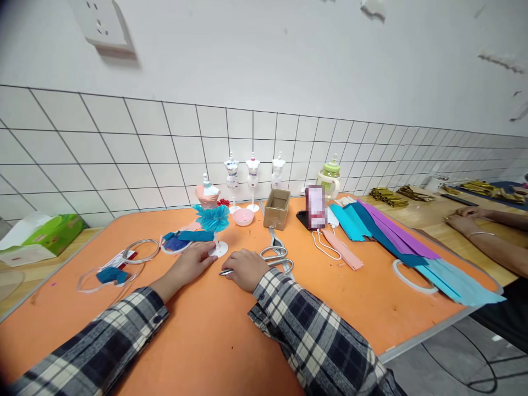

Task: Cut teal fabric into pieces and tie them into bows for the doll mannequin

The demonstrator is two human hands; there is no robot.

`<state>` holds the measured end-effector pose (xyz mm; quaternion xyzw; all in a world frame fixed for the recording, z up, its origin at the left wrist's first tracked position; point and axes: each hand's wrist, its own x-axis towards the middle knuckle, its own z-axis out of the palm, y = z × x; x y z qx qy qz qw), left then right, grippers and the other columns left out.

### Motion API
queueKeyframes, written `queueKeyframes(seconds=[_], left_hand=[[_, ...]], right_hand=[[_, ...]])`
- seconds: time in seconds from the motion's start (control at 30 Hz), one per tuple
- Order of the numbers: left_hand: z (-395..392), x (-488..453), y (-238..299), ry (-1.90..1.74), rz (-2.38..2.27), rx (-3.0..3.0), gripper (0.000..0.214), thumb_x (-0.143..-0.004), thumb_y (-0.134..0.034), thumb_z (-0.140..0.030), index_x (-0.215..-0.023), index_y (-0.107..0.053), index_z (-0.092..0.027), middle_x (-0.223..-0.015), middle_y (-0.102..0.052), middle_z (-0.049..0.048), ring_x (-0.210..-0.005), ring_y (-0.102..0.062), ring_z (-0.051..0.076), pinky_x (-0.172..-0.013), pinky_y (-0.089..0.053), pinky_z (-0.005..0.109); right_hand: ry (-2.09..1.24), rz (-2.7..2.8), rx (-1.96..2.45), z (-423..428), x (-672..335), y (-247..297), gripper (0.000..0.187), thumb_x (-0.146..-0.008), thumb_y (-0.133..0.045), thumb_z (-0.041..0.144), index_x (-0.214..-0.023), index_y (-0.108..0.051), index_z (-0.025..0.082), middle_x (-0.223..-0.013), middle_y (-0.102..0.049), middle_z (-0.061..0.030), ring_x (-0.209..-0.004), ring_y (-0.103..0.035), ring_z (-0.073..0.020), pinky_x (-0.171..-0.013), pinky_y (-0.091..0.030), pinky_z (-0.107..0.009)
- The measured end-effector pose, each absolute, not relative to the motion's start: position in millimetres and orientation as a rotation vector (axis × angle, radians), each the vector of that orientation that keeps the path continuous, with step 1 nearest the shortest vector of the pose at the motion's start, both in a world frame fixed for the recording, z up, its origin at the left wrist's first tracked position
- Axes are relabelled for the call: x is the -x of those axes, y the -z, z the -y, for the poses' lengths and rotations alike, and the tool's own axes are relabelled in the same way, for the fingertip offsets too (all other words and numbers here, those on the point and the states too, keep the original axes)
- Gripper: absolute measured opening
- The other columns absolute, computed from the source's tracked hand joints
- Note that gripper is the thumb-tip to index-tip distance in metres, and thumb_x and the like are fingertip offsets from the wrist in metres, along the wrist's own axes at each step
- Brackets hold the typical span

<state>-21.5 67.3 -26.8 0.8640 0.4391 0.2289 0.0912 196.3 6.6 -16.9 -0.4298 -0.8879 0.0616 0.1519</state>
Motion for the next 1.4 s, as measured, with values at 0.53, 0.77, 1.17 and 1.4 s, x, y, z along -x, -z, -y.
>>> queueKeyframes(seconds=[0.53,0.77,1.17,1.4], left_hand=[[-81.7,-3.5,25.0,-0.611,-1.470,-2.539,0.028,-0.084,-0.059,-0.037,-0.107,-0.071,-0.025,-0.088,-0.073,0.0069,-0.089,-0.065,0.028,-0.078,-0.047,0.035],[-74.8,-0.5,35.1,-0.762,-1.451,-2.501,0.051,-0.087,-0.056,-0.041,-0.132,-0.054,-0.020,-0.122,-0.067,0.0116,-0.111,-0.062,0.029,-0.091,-0.048,0.038],[-42.3,19.9,30.5,-0.707,-1.354,-2.578,0.046,-0.094,-0.045,-0.042,-0.130,-0.057,-0.016,-0.137,-0.059,0.0145,-0.128,-0.052,0.029,-0.110,-0.039,0.046],[-40.6,12.0,30.7,-0.489,-1.286,-2.673,0.049,-0.098,-0.035,-0.043,-0.135,-0.054,-0.015,-0.144,-0.050,0.0165,-0.133,-0.046,0.031,-0.113,-0.034,0.050]], right_hand=[[-0.164,2.475,1.264,-10.3,-196.7,26.2,0.019,-0.089,-0.060,0.025,-0.107,-0.066,0.025,-0.104,-0.062,-0.0042,-0.099,-0.053,-0.0195,-0.085,-0.039,-0.033],[-0.225,2.493,1.205,-11.9,-200.8,25.3,0.024,-0.086,-0.063,0.025,-0.110,-0.066,0.024,-0.107,-0.064,-0.0038,-0.100,-0.054,-0.0200,-0.088,-0.039,-0.034],[-0.128,2.606,1.243,-0.9,-199.8,14.9,0.029,-0.088,-0.060,0.033,-0.115,-0.063,0.022,-0.112,-0.064,-0.0065,-0.105,-0.055,-0.0230,-0.088,-0.041,-0.036],[0.070,2.571,1.164,5.5,-195.3,4.7,0.020,-0.089,-0.053,0.030,-0.099,-0.068,0.020,-0.096,-0.068,-0.0079,-0.092,-0.057,-0.0227,-0.079,-0.042,-0.036]])
